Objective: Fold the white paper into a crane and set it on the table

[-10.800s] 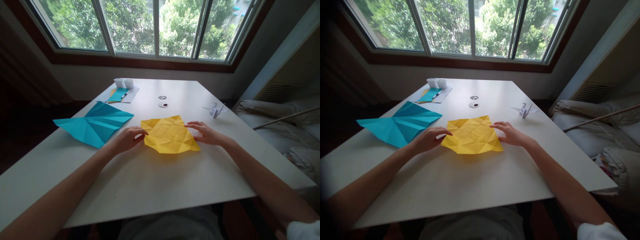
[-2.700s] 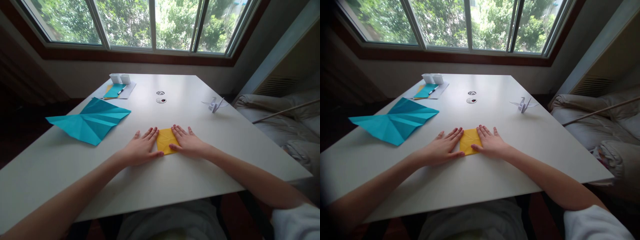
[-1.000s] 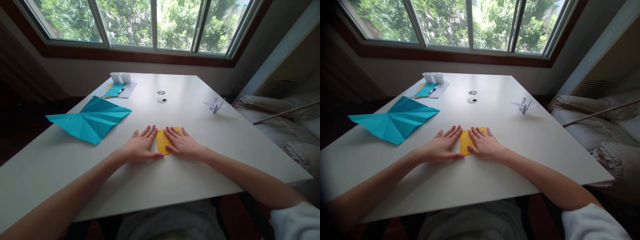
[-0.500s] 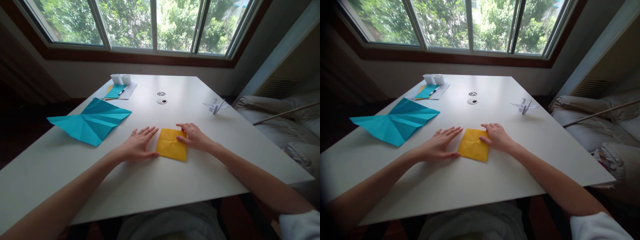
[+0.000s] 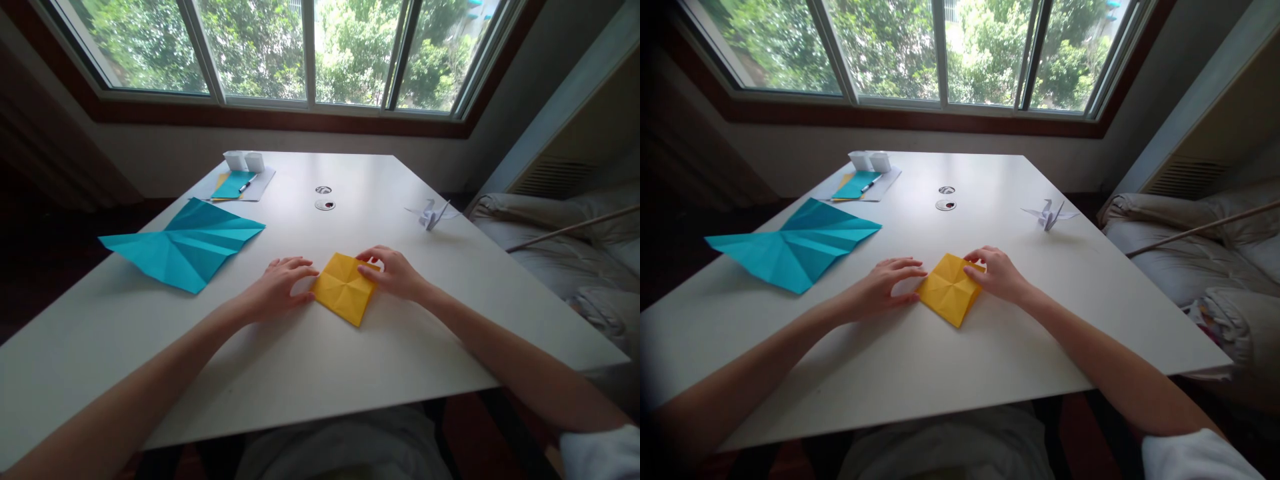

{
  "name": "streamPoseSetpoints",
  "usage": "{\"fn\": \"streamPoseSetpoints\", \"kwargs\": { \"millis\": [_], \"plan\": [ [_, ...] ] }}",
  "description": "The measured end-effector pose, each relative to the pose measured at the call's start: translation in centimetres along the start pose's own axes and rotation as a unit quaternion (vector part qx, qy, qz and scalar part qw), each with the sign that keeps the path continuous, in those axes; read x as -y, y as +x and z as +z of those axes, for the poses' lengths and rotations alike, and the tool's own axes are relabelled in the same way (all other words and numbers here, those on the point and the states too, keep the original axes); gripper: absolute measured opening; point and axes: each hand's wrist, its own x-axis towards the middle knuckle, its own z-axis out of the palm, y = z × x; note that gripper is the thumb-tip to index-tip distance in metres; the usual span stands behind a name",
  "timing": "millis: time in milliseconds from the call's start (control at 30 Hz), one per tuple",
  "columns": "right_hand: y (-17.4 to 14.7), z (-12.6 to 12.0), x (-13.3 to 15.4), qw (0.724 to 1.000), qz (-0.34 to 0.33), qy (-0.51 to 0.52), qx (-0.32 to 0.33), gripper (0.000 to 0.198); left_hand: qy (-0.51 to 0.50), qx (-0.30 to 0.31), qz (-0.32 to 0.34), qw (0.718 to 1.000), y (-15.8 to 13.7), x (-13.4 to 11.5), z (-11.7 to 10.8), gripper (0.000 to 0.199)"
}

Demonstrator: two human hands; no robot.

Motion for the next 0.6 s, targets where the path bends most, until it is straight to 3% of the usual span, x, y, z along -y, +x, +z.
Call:
{"fn": "streamPoseSetpoints", "kwargs": {
  "millis": [233,333,467,600],
  "plan": [
    [0.0,0.0,0.0,0.997,0.030,0.072,0.029,0.025,-0.020,-0.017,0.007,1.000,0.2,0.4,0.7,0.046],
    [0.1,-0.1,-0.3,0.983,0.057,0.160,0.066,0.029,-0.044,-0.018,-0.001,0.999,0.2,0.3,0.5,0.048],
    [0.4,-0.5,-0.6,0.927,0.093,0.351,0.093,0.037,-0.162,-0.021,-0.019,0.986,0.2,0.0,-0.1,0.050],
    [0.7,-0.7,-0.5,0.849,0.159,0.500,0.057,0.044,-0.336,-0.071,-0.024,0.939,0.3,-0.5,-0.3,0.035]
  ]
}}
